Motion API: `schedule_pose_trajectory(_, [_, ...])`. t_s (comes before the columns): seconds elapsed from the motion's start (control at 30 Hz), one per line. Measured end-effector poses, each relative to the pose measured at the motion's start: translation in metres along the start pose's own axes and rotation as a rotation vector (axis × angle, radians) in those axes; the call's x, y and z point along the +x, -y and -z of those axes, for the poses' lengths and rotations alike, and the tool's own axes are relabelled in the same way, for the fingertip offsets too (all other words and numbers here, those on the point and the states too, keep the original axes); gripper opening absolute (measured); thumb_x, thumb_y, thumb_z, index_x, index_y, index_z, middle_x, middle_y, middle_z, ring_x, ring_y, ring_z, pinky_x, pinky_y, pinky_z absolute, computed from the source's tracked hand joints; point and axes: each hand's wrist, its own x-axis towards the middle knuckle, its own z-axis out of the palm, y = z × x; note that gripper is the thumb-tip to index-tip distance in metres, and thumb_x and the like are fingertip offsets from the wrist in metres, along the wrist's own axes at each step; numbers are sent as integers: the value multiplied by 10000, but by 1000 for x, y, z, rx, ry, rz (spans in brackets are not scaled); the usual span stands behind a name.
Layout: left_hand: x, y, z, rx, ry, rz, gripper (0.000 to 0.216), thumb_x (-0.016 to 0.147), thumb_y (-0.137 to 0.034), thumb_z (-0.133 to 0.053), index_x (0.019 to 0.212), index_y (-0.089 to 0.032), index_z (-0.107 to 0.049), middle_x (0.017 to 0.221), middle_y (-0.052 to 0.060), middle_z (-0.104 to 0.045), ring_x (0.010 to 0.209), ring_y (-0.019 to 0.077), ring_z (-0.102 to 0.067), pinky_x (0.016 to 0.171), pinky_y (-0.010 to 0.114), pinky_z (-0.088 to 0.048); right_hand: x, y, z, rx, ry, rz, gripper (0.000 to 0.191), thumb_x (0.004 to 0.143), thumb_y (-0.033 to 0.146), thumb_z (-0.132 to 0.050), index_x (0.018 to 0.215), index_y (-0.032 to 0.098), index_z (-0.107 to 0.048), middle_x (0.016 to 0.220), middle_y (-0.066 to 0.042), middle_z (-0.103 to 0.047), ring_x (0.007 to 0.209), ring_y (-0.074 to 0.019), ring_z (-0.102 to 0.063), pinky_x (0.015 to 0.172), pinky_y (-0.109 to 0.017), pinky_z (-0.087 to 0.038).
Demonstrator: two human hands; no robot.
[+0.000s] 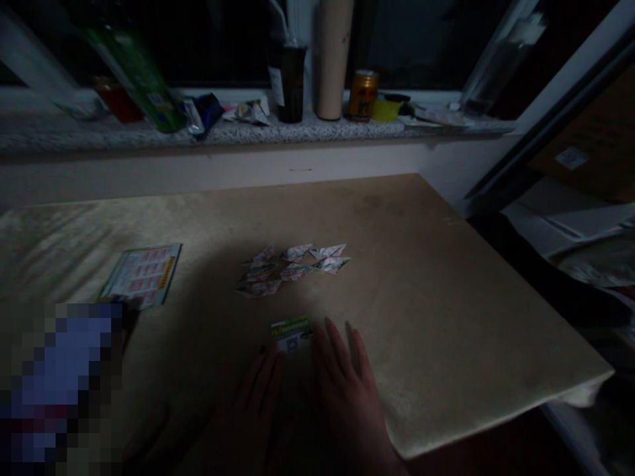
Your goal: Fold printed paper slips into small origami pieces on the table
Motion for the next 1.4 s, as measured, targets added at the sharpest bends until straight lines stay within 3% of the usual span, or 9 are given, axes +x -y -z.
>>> schedule_pose_trajectory(0.17, [18,-5,0,-55,-4,-34,565,882,-411,-347,1340,-82,-390,1373,119,-462,1262,245,-397,1018,377,-298,-4,-3,-2,44,36,50,381,884,145,-435,1259,151,-506,1381,-120,-443,1353,-324,-211,1041,-614,-241])
schedule_pose_trajectory(0.27, [26,-2,-4,-64,5,20,651,855,-486,-361,1339,-51,-382,1370,163,-452,1263,277,-393,1022,405,-292,-6,-5,-4,60,19,30,381,905,182,-427,1276,119,-484,1374,-113,-457,1343,-289,-255,1065,-573,-248])
schedule_pose_trajectory(0.37, [27,3,-7,-90,26,-23,728,817,-553,-385,1344,-50,-376,1396,166,-416,1293,285,-348,1030,406,-288,-5,-7,-4,92,6,29,375,923,218,-409,1274,111,-485,1347,-101,-493,1323,-261,-308,1060,-522,-297])
schedule_pose_trajectory(0.5, [27,4,-10,-72,25,-22,648,826,-471,-404,1319,-50,-415,1371,164,-450,1269,272,-389,1025,393,-295,4,-10,-1,99,37,65,424,918,197,-386,1309,39,-429,1380,-149,-438,1324,-260,-308,1044,-483,-333])
schedule_pose_trajectory(0.63, [29,2,-10,-7,32,8,506,853,-350,-387,1265,-76,-491,1331,135,-507,1216,243,-462,1003,369,-314,17,-13,-2,210,151,120,538,919,296,-404,1407,108,-277,1442,-89,-356,1349,-225,-260,1100,-479,-244])
schedule_pose_trajectory(0.77, [31,7,-7,-18,7,-30,583,844,-472,-377,1249,-75,-510,1320,146,-515,1187,262,-488,972,376,-336,23,-15,-4,271,214,122,599,916,381,-408,1425,122,-229,1462,-83,-317,1362,-219,-223,1126,-482,-160])
schedule_pose_trajectory(0.93, [34,15,-9,-38,8,-109,679,846,-514,-332,1306,-22,-424,1345,185,-474,1238,294,-422,995,415,-307,21,-15,-4,266,197,115,599,919,414,-399,1420,124,-246,1460,-74,-325,1359,-207,-233,1130,-448,-171])
schedule_pose_trajectory(1.17, [36,22,-18,-148,149,-37,706,847,-474,-353,1411,-64,-240,1418,162,-384,1289,280,-366,1022,397,-308,20,-15,-9,275,221,124,657,898,403,-441,1429,97,-204,1470,-97,-296,1359,-235,-231,1124,-489,-161])
schedule_pose_trajectory(1.4, [38,18,-6,-174,248,-31,837,771,-608,-397,1349,-4,-357,1425,218,-337,1291,330,-353,1022,429,-323,16,-14,-1,282,249,149,676,890,314,-457,1445,111,-129,1499,-73,-207,1378,-230,-162,1137,-501,-23])
